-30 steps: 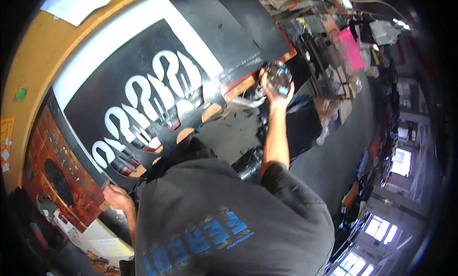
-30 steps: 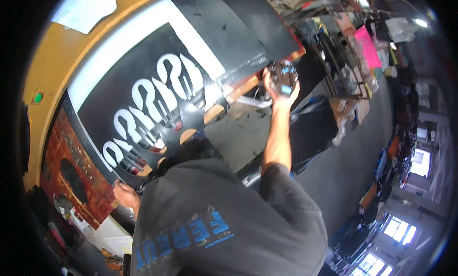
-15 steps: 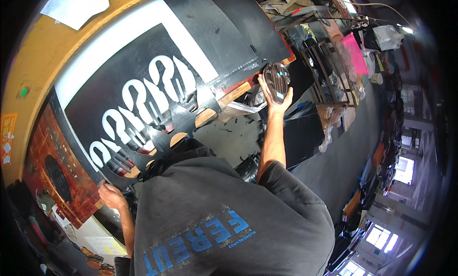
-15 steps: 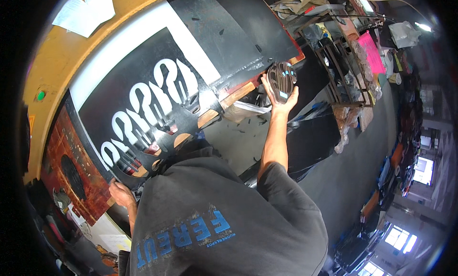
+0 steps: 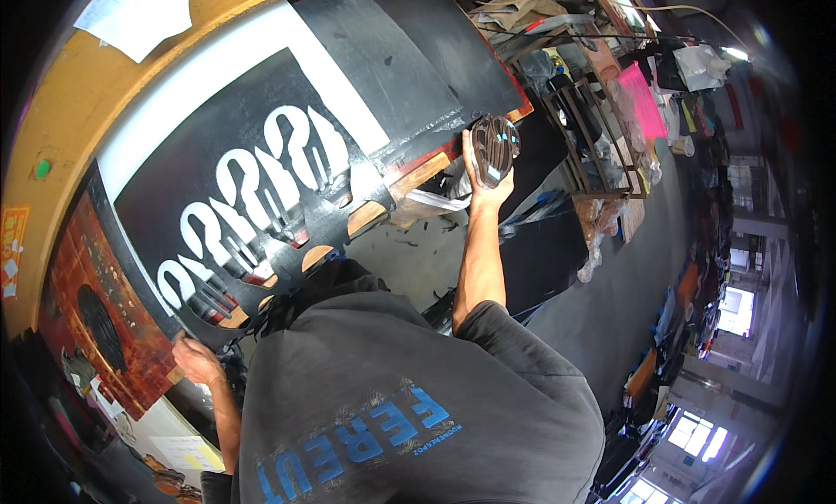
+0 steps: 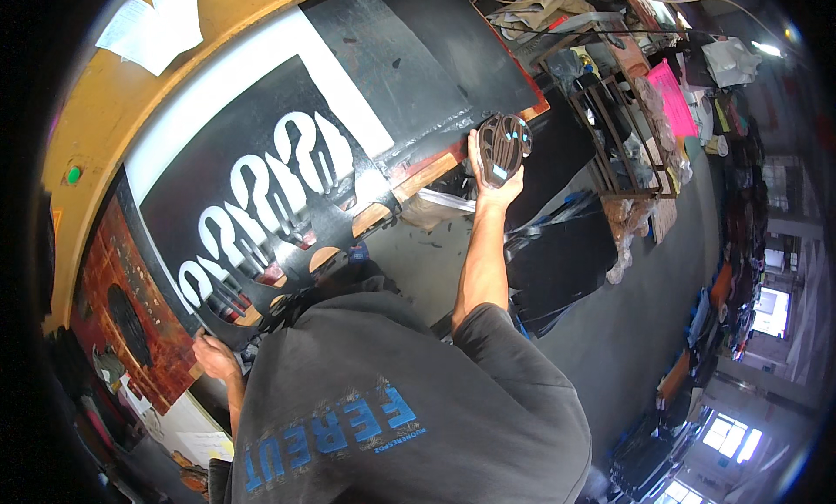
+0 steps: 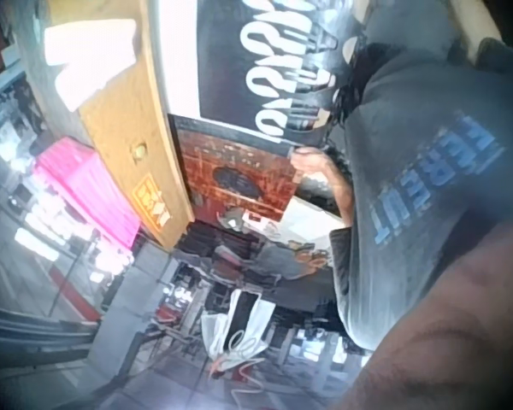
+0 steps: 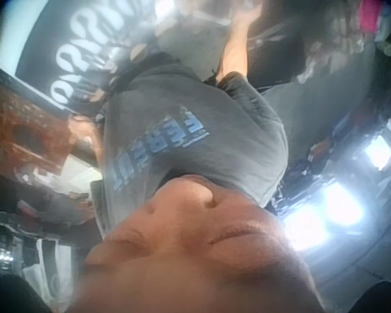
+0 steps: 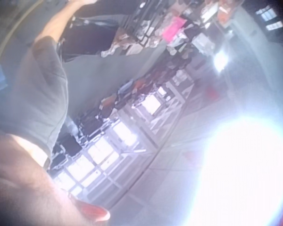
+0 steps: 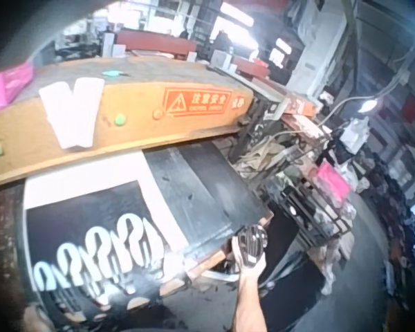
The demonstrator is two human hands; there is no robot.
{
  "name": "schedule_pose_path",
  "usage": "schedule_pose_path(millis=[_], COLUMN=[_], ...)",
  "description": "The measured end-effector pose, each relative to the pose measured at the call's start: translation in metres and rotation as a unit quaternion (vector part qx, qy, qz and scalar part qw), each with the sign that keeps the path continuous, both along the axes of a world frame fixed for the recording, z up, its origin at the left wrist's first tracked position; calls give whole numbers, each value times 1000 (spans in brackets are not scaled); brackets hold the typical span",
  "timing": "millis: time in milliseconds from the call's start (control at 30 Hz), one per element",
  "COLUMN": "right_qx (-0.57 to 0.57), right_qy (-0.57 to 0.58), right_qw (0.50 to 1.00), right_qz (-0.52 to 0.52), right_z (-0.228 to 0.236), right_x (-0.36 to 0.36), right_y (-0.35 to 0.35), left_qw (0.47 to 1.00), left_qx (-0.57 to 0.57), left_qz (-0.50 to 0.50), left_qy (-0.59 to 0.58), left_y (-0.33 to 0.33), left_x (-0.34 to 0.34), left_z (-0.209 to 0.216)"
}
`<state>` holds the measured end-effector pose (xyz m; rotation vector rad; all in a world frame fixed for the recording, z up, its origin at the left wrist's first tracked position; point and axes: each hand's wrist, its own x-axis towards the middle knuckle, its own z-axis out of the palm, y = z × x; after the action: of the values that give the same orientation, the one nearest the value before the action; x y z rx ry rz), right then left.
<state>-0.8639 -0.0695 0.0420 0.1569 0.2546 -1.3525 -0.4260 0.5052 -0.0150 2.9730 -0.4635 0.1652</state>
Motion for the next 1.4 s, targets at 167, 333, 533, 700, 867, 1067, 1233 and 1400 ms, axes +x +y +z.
schedule_pose_path(millis=[167,333,533,700,867,1067,1233,1400], right_qx=[7,-38,-146,30,-65,-170,-355,-538], right_qy=[-45,50,104,-47,123,516,653,635], right_qw=[999,996,967,993,969,789,522,347], right_qz=[31,56,183,105,206,287,418,432], right_z=[-3,17,58,28,61,117,108,88], right_x=[-7,-20,-32,13,52,194,376,497], right_y=[-9,-30,-35,-13,-14,27,90,154], left_qw=[1000,999,996,998,996,988,956,931], left_qx=[0,-9,-33,-10,-69,-136,-273,-346], left_qz=[-18,-36,-59,-35,-31,9,8,-26], left_qy=[-25,-31,-50,-50,-48,67,110,110], left_y=[3,8,10,-8,-21,-24,-15,-11], left_x=[3,6,13,13,20,29,54,76], left_z=[-4,-11,-8,15,45,73,83,71])
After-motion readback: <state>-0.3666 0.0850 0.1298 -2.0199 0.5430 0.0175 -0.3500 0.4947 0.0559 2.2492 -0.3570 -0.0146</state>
